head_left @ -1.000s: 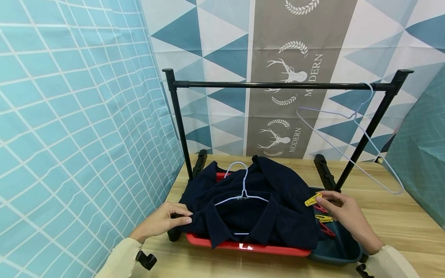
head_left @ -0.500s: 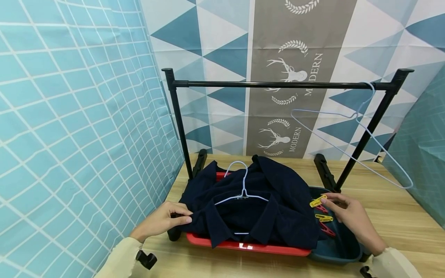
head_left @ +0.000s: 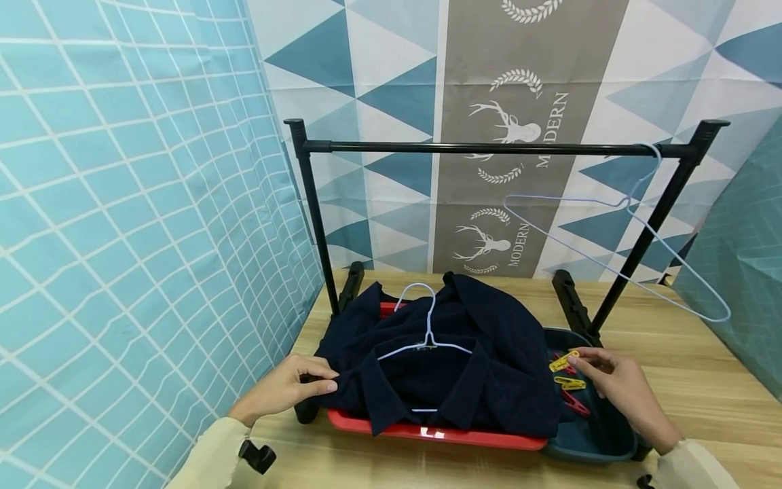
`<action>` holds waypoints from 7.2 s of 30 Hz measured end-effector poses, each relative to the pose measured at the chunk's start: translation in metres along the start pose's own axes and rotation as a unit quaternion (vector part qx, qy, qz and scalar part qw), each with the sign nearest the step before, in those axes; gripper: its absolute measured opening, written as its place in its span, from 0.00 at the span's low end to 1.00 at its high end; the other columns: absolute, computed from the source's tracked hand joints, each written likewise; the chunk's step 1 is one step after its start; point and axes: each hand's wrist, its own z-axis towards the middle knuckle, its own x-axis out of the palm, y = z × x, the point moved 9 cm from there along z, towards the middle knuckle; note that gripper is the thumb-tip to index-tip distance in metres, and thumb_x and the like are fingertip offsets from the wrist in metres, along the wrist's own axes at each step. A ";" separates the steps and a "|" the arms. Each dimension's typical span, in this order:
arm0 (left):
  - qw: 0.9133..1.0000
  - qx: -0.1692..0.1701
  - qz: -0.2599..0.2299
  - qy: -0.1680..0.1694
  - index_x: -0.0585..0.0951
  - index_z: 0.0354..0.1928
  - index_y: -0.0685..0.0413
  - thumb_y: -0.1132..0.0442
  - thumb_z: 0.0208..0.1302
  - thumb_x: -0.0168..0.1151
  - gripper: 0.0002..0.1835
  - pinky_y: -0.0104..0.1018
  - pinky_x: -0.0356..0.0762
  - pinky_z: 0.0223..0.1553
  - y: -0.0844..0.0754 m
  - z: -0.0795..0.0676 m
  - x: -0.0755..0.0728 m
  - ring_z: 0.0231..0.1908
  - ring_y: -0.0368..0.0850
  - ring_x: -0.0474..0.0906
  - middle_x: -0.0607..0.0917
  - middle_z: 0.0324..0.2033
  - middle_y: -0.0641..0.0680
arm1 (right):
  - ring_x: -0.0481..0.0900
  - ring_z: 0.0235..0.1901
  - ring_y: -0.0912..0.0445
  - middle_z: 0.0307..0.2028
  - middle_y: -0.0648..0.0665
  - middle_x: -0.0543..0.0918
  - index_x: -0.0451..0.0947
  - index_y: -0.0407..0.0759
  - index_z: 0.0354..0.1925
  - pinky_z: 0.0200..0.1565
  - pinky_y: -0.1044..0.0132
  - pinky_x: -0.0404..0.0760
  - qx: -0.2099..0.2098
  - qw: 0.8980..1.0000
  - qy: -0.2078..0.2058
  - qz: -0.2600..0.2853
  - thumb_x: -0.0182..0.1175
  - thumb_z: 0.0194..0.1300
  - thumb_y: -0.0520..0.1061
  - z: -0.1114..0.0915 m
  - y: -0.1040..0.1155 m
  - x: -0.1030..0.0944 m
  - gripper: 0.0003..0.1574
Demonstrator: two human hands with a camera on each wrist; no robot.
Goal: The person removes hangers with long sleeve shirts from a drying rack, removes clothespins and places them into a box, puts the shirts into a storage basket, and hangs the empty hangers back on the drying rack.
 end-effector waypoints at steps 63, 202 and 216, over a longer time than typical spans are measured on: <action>1.000 -0.009 -0.003 -0.005 0.91 0.49 0.49 0.61 0.71 0.66 0.10 0.33 0.73 0.31 0.001 0.000 0.000 0.28 0.37 0.72 0.79 0.27 0.43 | 0.74 0.26 0.57 0.31 0.49 0.84 0.84 0.28 0.49 0.27 0.66 0.72 -0.071 0.974 0.119 -0.180 0.64 0.73 0.51 0.003 -0.007 0.027 0.24; 0.962 0.153 0.116 -0.194 0.89 0.30 0.48 0.79 0.60 0.69 0.15 0.26 0.71 0.28 -0.078 0.063 -0.034 0.25 0.38 0.73 0.85 0.27 0.46 | 0.77 0.29 0.56 0.28 0.49 0.77 0.77 0.42 0.41 0.37 0.65 0.79 -0.078 0.881 0.232 0.405 0.55 0.79 0.39 -0.024 0.136 0.100 0.06; 0.953 0.160 0.149 -0.209 0.91 0.32 0.51 0.80 0.57 0.72 0.14 0.24 0.72 0.31 -0.072 0.060 -0.039 0.28 0.38 0.77 0.86 0.29 0.43 | 0.80 0.22 0.47 0.31 0.38 0.82 0.78 0.39 0.57 0.28 0.56 0.84 -0.162 0.965 0.067 0.193 0.52 0.82 0.49 -0.022 0.147 0.061 0.17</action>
